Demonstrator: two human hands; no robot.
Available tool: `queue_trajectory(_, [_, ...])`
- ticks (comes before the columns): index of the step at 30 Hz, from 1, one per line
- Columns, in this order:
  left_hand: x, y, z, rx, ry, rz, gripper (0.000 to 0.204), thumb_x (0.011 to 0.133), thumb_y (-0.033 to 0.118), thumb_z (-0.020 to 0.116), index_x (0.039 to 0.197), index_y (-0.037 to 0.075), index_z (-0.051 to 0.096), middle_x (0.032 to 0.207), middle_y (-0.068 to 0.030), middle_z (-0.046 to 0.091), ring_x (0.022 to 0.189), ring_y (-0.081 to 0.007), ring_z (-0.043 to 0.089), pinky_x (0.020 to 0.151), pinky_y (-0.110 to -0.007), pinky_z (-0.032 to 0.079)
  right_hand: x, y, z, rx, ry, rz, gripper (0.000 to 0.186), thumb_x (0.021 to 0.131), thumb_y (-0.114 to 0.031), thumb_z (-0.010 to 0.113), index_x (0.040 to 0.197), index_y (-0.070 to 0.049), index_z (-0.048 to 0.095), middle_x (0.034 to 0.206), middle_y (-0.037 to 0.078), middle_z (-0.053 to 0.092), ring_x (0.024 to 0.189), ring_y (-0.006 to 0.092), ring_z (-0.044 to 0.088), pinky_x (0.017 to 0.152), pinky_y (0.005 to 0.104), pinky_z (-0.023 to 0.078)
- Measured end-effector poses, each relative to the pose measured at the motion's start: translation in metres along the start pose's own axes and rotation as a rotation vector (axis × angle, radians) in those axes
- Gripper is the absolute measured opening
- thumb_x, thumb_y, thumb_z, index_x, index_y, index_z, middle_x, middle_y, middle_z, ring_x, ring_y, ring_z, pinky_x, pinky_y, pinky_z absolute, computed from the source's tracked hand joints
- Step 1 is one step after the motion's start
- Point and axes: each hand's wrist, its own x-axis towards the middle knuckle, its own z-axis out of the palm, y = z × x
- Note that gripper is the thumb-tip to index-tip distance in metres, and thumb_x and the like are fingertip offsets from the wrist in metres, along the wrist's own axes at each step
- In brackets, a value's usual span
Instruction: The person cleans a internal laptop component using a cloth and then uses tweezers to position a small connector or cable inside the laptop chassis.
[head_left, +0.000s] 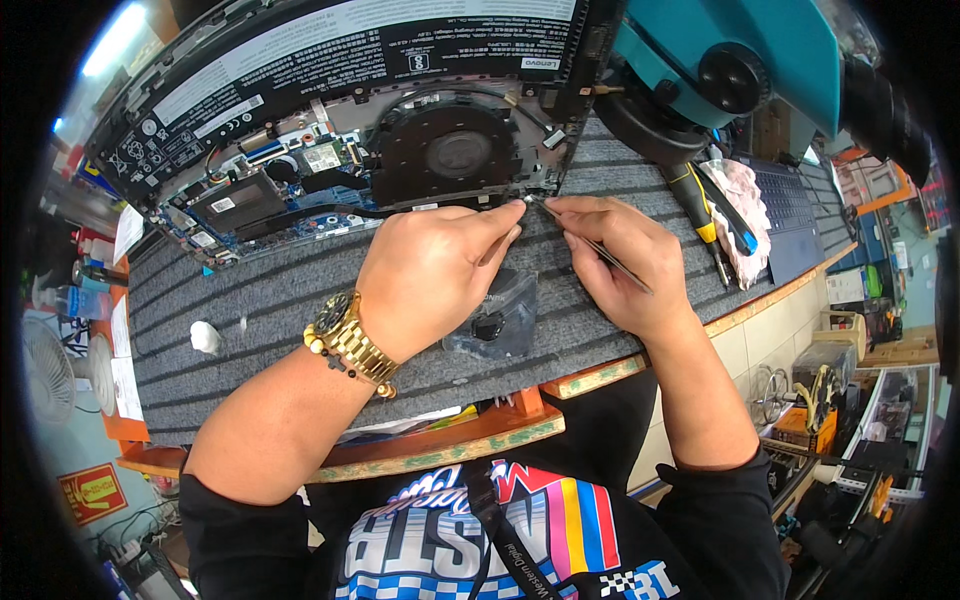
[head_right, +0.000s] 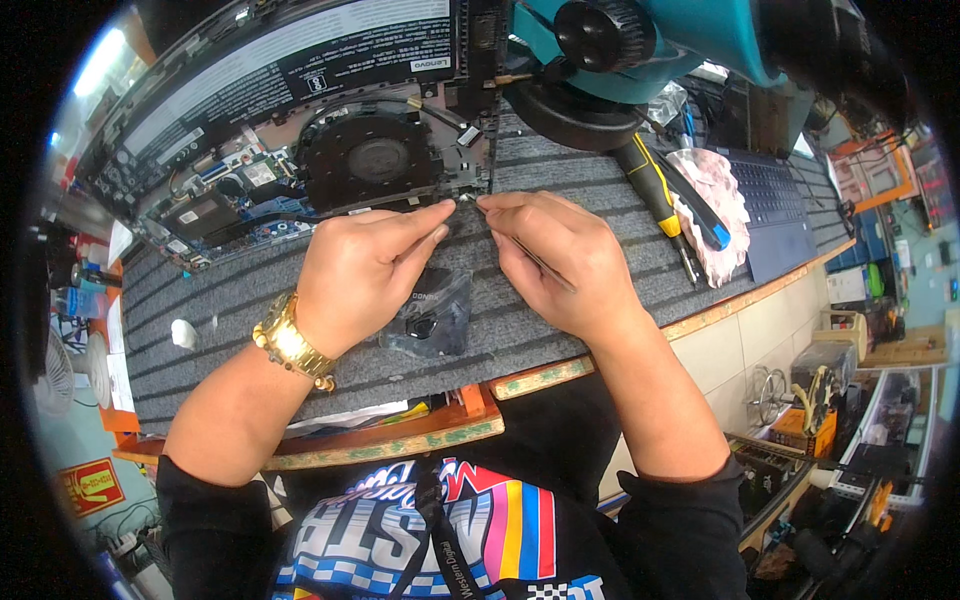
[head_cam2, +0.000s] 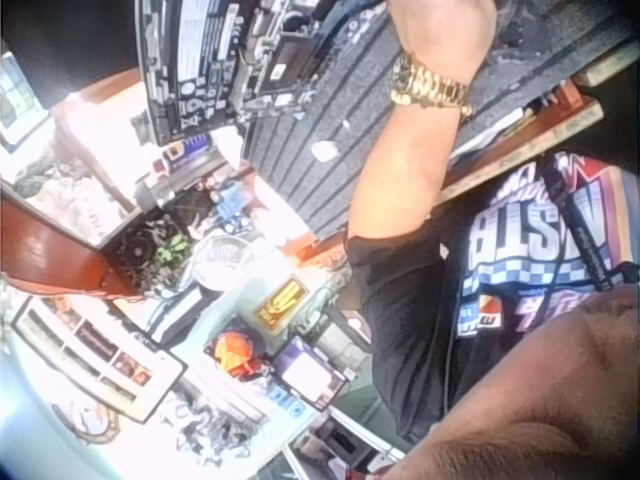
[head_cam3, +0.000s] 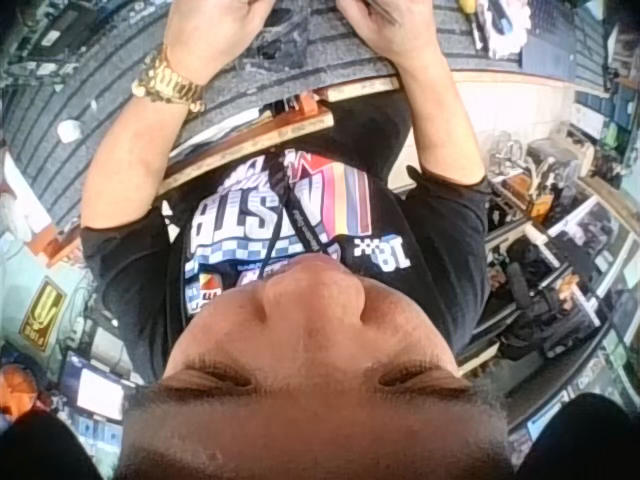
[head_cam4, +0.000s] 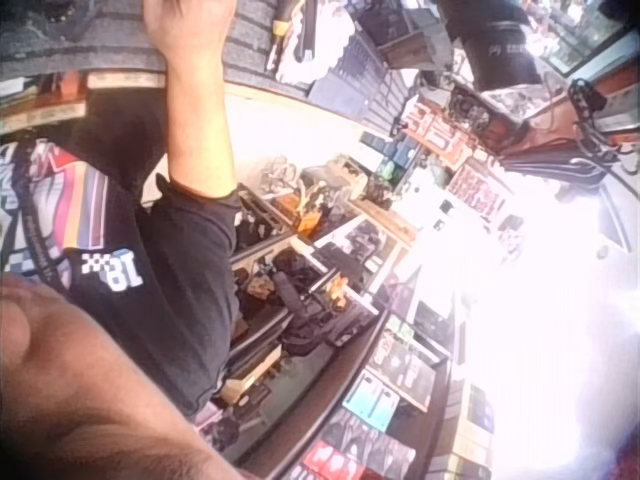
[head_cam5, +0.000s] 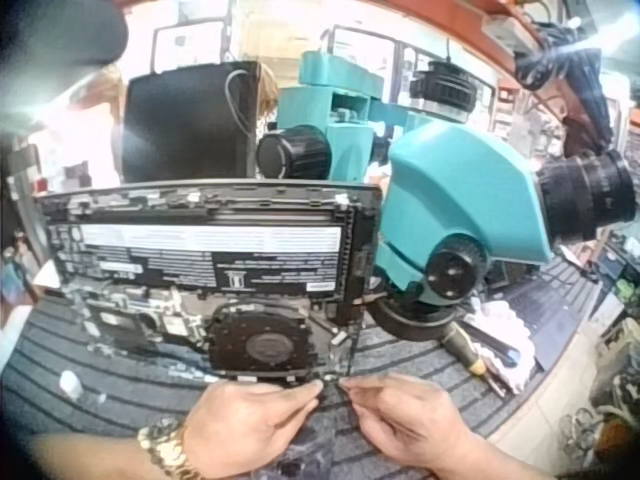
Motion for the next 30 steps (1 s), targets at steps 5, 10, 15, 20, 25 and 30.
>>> queue_trajectory(5, [0.0001, 0.0022, -0.0024, 0.004, -0.016, -0.022, 0.026, 0.097, 0.009, 0.085, 0.123, 0.007, 0.086, 0.085, -0.0172, 0.079, 0.073, -0.0354, 0.076, 0.068, -0.043, 0.060, -0.0006, -0.0007, -0.0002, -0.001, -0.011, 0.013, 0.021, 0.088, 0.010, 0.079, 0.106, 0.003, 0.072, 0.116, 0.020, 0.082, 0.097, 0.0380, 0.080, 0.085, 0.0426, 0.064])
queue_trajectory(10, [-0.0014, -0.0002, 0.0004, 0.013, 0.007, 0.003, 0.026, 0.097, 0.010, 0.084, 0.123, 0.008, 0.086, 0.086, -0.0168, 0.079, 0.073, -0.0349, 0.076, 0.067, -0.043, 0.060, -0.0018, 0.0010, -0.0010, 0.079, -0.006, 0.088, 0.020, 0.087, 0.011, 0.076, 0.105, 0.004, 0.072, 0.112, 0.022, 0.082, 0.097, 0.0380, 0.081, 0.084, 0.0418, 0.064])
queue_trajectory(15, [-0.0020, -0.0011, 0.0014, 0.018, 0.014, 0.008, 0.027, 0.097, 0.010, 0.084, 0.124, 0.008, 0.086, 0.085, -0.0162, 0.079, 0.073, -0.0346, 0.075, 0.067, -0.043, 0.060, 0.0032, 0.0002, -0.0029, 0.062, -0.027, 0.068, 0.018, 0.086, 0.011, 0.074, 0.102, 0.005, 0.071, 0.108, 0.023, 0.081, 0.096, 0.0385, 0.081, 0.083, 0.0413, 0.064])
queue_trajectory(20, [-0.0029, -0.0008, 0.0009, 0.034, 0.019, 0.010, 0.027, 0.098, 0.010, 0.084, 0.125, 0.009, 0.086, 0.083, -0.0153, 0.078, 0.071, -0.0343, 0.074, 0.066, -0.044, 0.059, 0.0052, -0.0029, -0.0016, 0.050, -0.028, 0.059, 0.016, 0.086, 0.011, 0.074, 0.100, 0.005, 0.071, 0.106, 0.024, 0.081, 0.095, 0.0389, 0.081, 0.082, 0.0417, 0.064])
queue_trajectory(25, [-0.0026, 0.0009, -0.0012, 0.043, 0.010, 0.005, 0.026, 0.098, 0.010, 0.084, 0.124, 0.009, 0.086, 0.084, -0.0154, 0.078, 0.071, -0.0332, 0.074, 0.066, -0.043, 0.059, 0.0036, -0.0036, -0.0018, 0.050, -0.016, 0.085, 0.015, 0.086, 0.011, 0.074, 0.099, 0.005, 0.070, 0.105, 0.023, 0.080, 0.094, 0.0389, 0.080, 0.081, 0.0416, 0.063])
queue_trajectory(30, [-0.0035, 0.0039, -0.0035, 0.032, 0.011, -0.007, 0.025, 0.098, 0.010, 0.083, 0.124, 0.008, 0.087, 0.087, -0.0157, 0.080, 0.071, -0.0320, 0.075, 0.067, -0.041, 0.060, 0.0018, -0.0020, 0.0006, 0.066, 0.008, 0.092, 0.015, 0.086, 0.011, 0.074, 0.099, 0.005, 0.070, 0.105, 0.023, 0.081, 0.093, 0.0385, 0.081, 0.080, 0.0412, 0.063])
